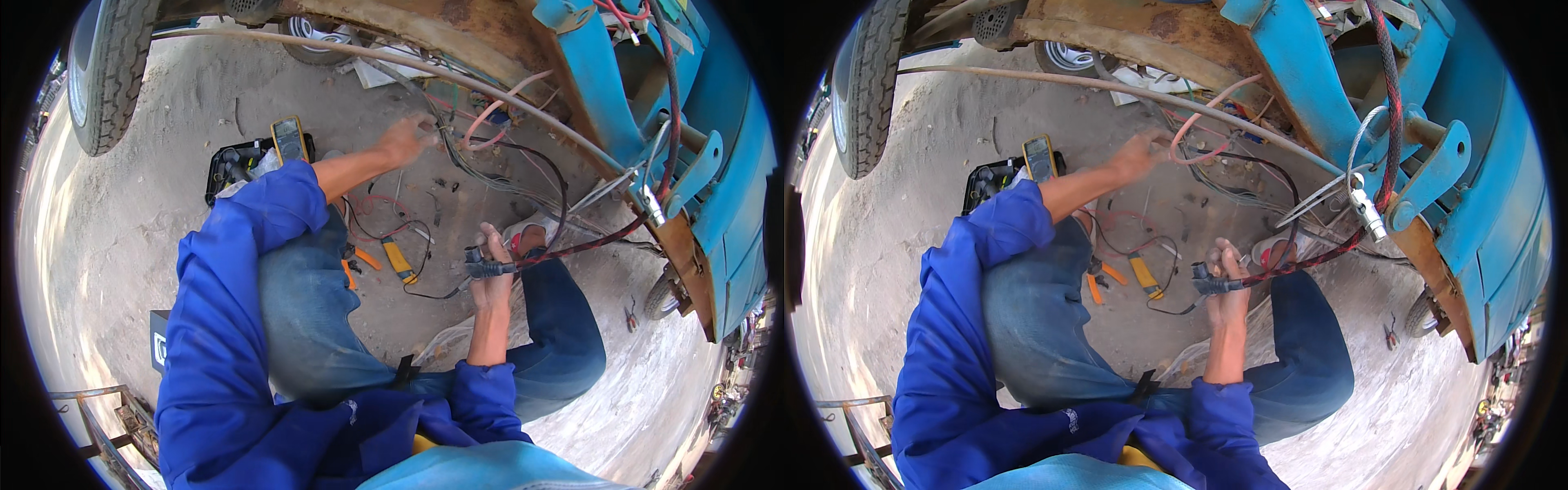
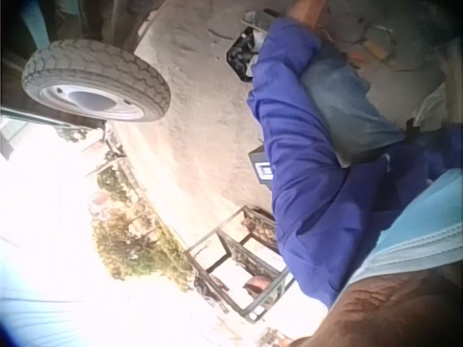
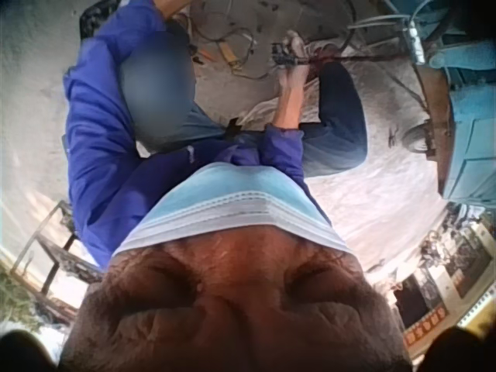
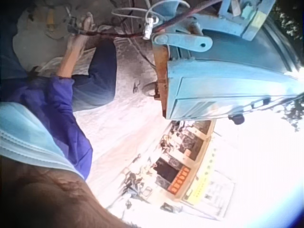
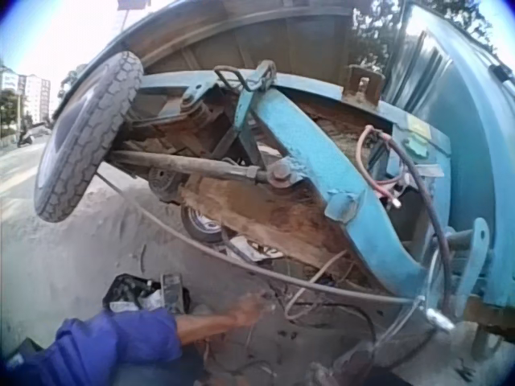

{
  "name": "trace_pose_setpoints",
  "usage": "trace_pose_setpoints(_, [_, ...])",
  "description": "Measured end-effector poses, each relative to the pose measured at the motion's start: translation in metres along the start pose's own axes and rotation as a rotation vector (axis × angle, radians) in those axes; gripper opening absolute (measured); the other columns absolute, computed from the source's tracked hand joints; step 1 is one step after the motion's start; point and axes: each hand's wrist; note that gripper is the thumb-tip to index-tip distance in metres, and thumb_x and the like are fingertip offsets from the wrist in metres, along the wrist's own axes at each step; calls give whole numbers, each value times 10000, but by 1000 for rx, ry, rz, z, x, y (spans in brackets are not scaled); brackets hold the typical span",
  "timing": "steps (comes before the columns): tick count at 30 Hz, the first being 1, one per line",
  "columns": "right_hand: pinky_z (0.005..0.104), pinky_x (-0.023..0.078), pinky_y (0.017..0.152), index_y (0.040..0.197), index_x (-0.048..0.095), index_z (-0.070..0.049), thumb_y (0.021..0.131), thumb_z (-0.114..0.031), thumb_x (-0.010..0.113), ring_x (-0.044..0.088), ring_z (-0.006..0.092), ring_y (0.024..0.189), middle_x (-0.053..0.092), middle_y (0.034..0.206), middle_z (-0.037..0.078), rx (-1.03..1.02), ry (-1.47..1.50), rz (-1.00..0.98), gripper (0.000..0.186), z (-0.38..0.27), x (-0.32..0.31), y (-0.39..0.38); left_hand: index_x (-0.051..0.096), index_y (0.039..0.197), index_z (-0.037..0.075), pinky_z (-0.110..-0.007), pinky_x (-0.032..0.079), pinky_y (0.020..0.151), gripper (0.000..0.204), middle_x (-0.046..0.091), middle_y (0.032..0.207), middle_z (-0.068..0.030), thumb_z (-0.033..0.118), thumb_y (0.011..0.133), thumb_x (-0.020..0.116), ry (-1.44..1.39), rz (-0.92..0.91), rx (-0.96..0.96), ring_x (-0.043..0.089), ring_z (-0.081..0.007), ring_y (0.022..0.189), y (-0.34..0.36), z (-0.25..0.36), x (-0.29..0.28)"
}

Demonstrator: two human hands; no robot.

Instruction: The person strips wire insulation, twists exposed conductors, and connects them to terminals on a vehicle's wiring harness. They use a multimeter to test continuity and voltage at various points in the circuit.

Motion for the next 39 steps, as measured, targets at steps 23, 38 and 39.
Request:
trace_pose_setpoints(23, [235,268,454,1026,603,-62,1032,-229,640,400,54,536,580,790,-4,-119,-370,22,171,2,94,145,726,1035,-16,-408,545,779,281,742,850,-196,215,922,612,-89,-18,4,703,-302,770,-11,28,-4])
trace_pose_setpoints(38, [222,282,447,1064,575,-60,1051,-202,589,407,55,530,607,829,31,-21,-415,-80,143,-4,111,121,762,1029,55,-273,309,517,325,547,709,20,370,984,702,-481,-50,-221,433,-65,597,-12,51,-19])
trace_pose_setpoints(39, [222,279,445,1055,578,-57,1047,-197,595,405,55,526,606,820,31,-26,-439,-91,141,-6,111,121,756,1017,51,-273,301,512,324,534,701,25,369,986,702,-471,-28,-215,425,-65,589,-12,51,-18])
Point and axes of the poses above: each hand's wrist, its own y-axis towards the middle knuckle, its own x-axis out of the palm, z = x × y
